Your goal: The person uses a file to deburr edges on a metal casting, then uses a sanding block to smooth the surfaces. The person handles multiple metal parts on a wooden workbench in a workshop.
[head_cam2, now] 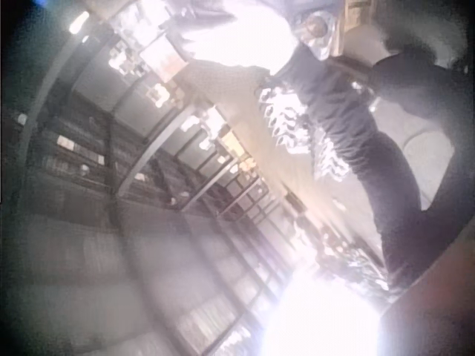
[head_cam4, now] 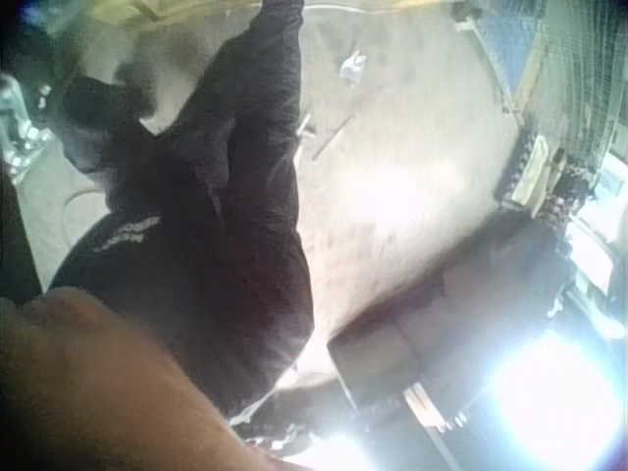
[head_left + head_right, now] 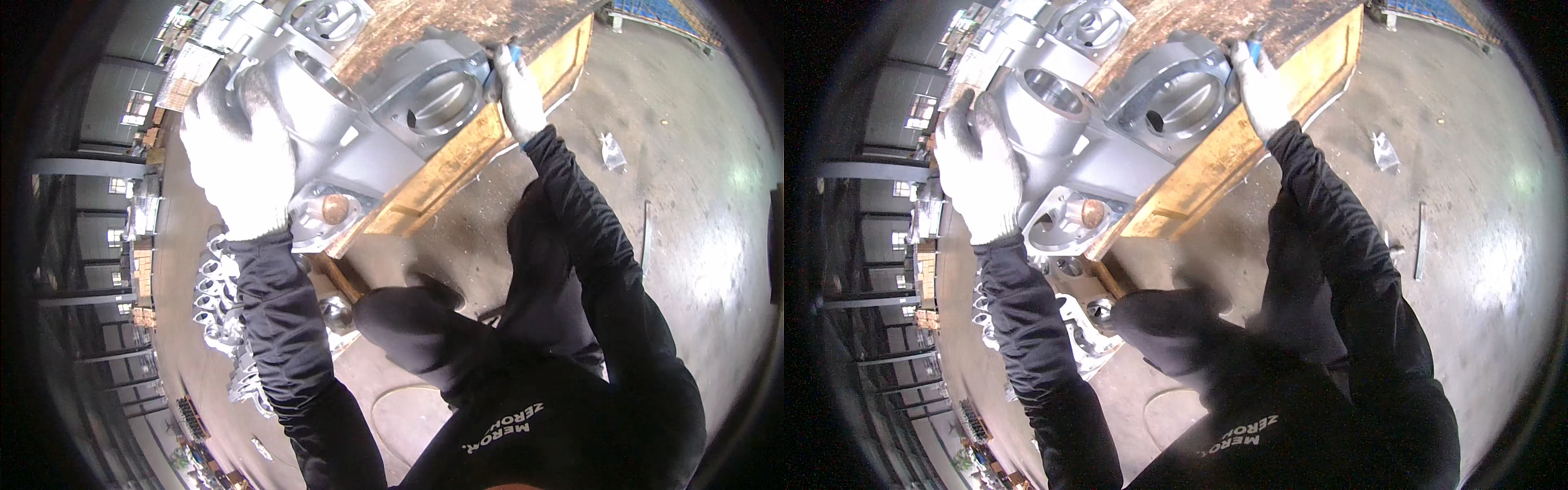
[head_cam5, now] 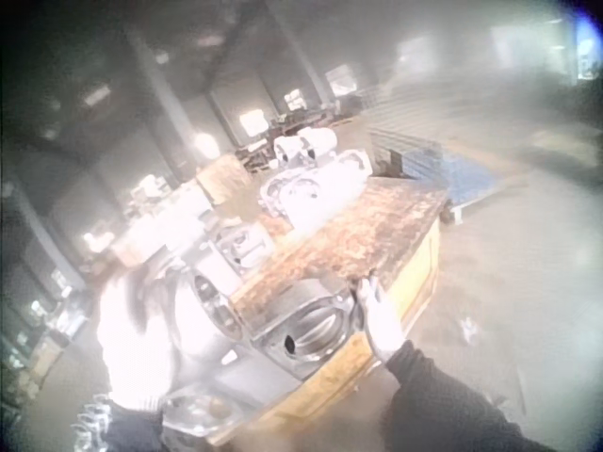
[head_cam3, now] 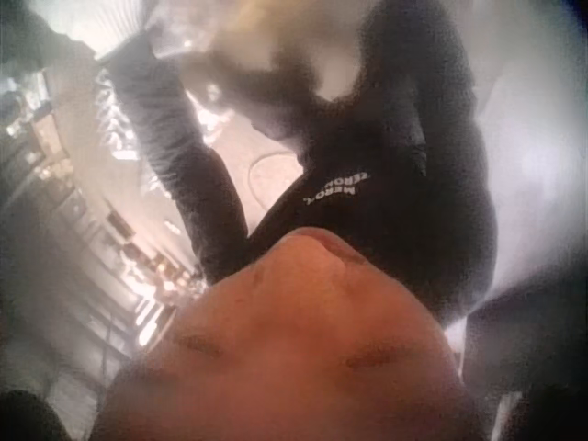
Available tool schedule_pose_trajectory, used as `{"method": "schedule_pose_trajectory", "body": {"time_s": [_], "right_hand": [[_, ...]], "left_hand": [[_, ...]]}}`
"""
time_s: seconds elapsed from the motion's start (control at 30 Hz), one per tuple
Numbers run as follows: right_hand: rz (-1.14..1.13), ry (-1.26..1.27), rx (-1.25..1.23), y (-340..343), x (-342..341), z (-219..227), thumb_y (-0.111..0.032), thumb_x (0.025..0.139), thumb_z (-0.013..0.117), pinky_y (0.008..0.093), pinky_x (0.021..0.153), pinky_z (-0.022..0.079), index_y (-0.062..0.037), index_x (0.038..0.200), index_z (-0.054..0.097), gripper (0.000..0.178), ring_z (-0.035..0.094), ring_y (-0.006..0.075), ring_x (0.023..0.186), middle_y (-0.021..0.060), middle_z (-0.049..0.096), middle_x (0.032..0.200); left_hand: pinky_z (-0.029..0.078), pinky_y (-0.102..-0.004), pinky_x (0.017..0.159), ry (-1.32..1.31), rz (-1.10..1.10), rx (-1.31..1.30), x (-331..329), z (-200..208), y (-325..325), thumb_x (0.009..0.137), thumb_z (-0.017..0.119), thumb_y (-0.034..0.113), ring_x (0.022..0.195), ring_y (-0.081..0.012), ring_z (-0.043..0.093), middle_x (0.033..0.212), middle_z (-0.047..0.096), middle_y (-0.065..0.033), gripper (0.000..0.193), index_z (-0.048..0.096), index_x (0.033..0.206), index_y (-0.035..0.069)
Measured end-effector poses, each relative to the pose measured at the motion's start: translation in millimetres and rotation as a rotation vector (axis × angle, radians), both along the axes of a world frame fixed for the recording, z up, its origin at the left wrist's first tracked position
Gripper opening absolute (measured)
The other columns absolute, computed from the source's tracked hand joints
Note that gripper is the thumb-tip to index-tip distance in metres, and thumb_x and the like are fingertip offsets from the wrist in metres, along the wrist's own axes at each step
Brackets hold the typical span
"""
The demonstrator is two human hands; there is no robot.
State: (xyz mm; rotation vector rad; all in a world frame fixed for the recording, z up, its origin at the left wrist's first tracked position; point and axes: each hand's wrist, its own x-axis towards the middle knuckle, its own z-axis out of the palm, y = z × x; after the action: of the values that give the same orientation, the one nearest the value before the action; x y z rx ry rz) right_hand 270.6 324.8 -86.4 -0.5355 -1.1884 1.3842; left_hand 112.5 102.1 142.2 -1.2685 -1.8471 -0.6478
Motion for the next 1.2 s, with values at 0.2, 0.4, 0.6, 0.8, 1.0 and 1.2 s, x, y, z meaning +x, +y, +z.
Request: {"method": "schedule_pose_trajectory", "body": {"time_s": [0.2, 0.4, 0.6, 0.8, 1.0, 1.2], "right_hand": [[0.105, -0.047, -0.269, -61.4, 7.9, 14.6, -0.045, 0.109, 0.054, 0.0216, 0.061, 0.041, -0.0048, 0.124, 0.064, 0.045, 0.048, 0.0029, 0.071, -0.0043, 0.056, 0.083], [0.315, 0.010, -0.307, -163.5, 27.9, -12.2, -0.029, 0.105, 0.063, 0.0252, 0.076, 0.051, -0.0009, 0.146, 0.049, 0.051, 0.060, 0.0136, 0.084, 0.0039, 0.068, 0.102], [0.276, -0.697, 0.397, -133.7, 74.4, -3.2, -0.030, 0.099, 0.069, 0.0407, 0.084, 0.059, -0.0049, 0.134, 0.056, 0.045, 0.074, 0.0352, 0.100, 0.0215, 0.073, 0.109], [0.073, -0.966, 0.896, -86.4, 54.4, 4.5, -0.034, 0.101, 0.062, 0.0462, 0.076, 0.057, -0.0115, 0.120, 0.065, 0.029, 0.072, 0.0354, 0.087, 0.0148, 0.072, 0.097], [-0.005, -1.040, 0.774, -96.1, 51.3, -5.2, -0.033, 0.099, 0.063, 0.0458, 0.072, 0.058, -0.0125, 0.110, 0.069, 0.023, 0.074, 0.0342, 0.083, 0.0152, 0.073, 0.095], [0.117, -1.045, 0.565, -164.0, 53.2, -14.8, -0.032, 0.099, 0.060, 0.0494, 0.064, 0.057, -0.0083, 0.100, 0.063, 0.024, 0.072, 0.0386, 0.073, 0.0195, 0.071, 0.080]], "left_hand": [[0.053, -0.0462, 0.098, -0.062, -0.130, -0.074, -34.3, 5.2, -18.6, 0.101, 0.060, 0.035, 0.114, -0.0374, 0.065, 0.123, 0.066, -0.0192, 0.042, 0.066, 0.128, 0.004], [0.046, -0.0398, 0.110, -0.043, -0.271, -0.222, -120.7, 15.9, -56.4, 0.105, 0.052, 0.015, 0.127, -0.0315, 0.061, 0.137, 0.063, -0.0176, 0.037, 0.059, 0.141, 0.006], [0.043, -0.0351, 0.111, -0.614, -0.180, -0.178, -162.1, 23.6, -53.9, 0.108, 0.052, 0.043, 0.132, -0.0260, 0.059, 0.143, 0.062, -0.0176, 0.054, 0.062, 0.140, 0.001], [0.037, -0.0376, 0.117, -0.126, 0.111, -0.242, -228.6, 19.2, -48.2, 0.093, 0.064, 0.051, 0.138, -0.0312, 0.052, 0.136, 0.063, -0.0165, 0.050, 0.069, 0.133, 0.022], [0.046, -0.0313, 0.102, -0.815, -0.091, 0.048, -190.0, 18.6, -36.8, 0.097, 0.064, 0.033, 0.111, -0.0176, 0.063, 0.123, 0.071, -0.0086, 0.040, 0.072, 0.126, 0.006], [0.045, -0.0319, 0.104, -0.703, -0.113, -0.020, -174.1, 20.8, -35.1, 0.097, 0.061, 0.032, 0.117, -0.0201, 0.064, 0.131, 0.070, -0.0103, 0.044, 0.071, 0.130, 0.004]]}}
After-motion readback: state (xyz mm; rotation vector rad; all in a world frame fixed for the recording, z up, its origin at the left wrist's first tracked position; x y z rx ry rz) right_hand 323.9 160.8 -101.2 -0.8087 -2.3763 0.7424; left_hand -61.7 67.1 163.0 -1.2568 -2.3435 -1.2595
